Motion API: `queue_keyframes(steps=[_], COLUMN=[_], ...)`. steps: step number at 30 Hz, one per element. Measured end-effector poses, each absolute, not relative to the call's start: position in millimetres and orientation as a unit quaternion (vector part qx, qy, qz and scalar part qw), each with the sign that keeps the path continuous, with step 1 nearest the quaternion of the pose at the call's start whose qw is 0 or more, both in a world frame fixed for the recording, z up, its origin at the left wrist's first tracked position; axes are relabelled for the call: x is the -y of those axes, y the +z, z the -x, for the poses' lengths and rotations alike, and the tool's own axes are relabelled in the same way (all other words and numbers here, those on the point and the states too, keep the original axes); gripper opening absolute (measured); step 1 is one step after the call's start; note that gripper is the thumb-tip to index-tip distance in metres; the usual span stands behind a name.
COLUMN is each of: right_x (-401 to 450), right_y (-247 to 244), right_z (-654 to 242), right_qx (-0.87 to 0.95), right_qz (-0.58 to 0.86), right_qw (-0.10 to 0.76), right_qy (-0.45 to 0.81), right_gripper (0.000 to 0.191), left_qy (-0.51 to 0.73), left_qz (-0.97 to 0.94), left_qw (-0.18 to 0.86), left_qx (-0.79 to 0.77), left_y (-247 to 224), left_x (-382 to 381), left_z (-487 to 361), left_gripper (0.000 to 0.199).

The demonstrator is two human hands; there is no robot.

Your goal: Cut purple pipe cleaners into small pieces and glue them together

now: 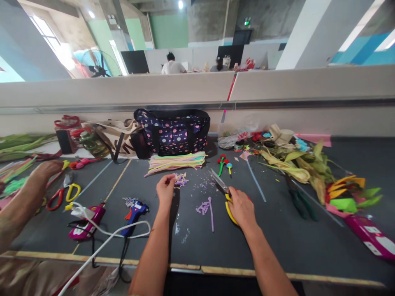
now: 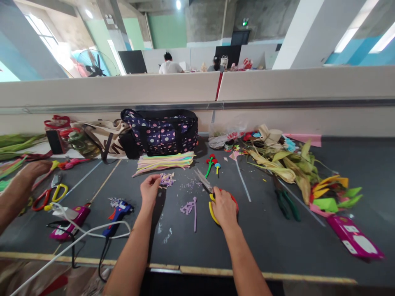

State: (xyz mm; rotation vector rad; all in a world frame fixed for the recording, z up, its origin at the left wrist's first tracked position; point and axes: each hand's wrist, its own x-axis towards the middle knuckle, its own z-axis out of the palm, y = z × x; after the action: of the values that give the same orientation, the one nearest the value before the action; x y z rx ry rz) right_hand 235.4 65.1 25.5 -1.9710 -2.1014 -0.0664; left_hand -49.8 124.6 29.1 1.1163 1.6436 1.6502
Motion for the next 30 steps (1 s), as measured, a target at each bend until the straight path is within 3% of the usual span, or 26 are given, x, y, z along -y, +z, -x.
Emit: queue_keyframes(steps=[4,10,14,21,30], right_x=[-67,-69,-70,-70,-67], right_y=[25,20,17,17,27], right_z=[-237,-239,-239,-239,-238], right_qx=[0.719,0.722,0.718,0.716,0.734], right_qz=[0.682,0.676,0.679,0.677,0.663], right_qw=[0.128,0.144,0.155,0.168,0.124], right_qy=[-0.037,-0.027,-0.017,-0.025,-0.075], right_gripper=[0.041,0.041,0.042,0.044,0.052], left_qy=[0.528,0.461,0.478,0.523,0.314], left_qz=[-0.482,-0.508,-0.518,-0.575,-0.823], left_qw=[0.198,0.187,0.158,0.221,0.060], left_qx=[-0.670,-0.703,-0.692,-0.589,-0.469], left_y=[25,25,27,36,44], left_x=[-126,-125,-123,-113,-90], left_z=[52,51,50,22,-28], left_gripper=[0.012,0.013,0.014,0.016,0.067])
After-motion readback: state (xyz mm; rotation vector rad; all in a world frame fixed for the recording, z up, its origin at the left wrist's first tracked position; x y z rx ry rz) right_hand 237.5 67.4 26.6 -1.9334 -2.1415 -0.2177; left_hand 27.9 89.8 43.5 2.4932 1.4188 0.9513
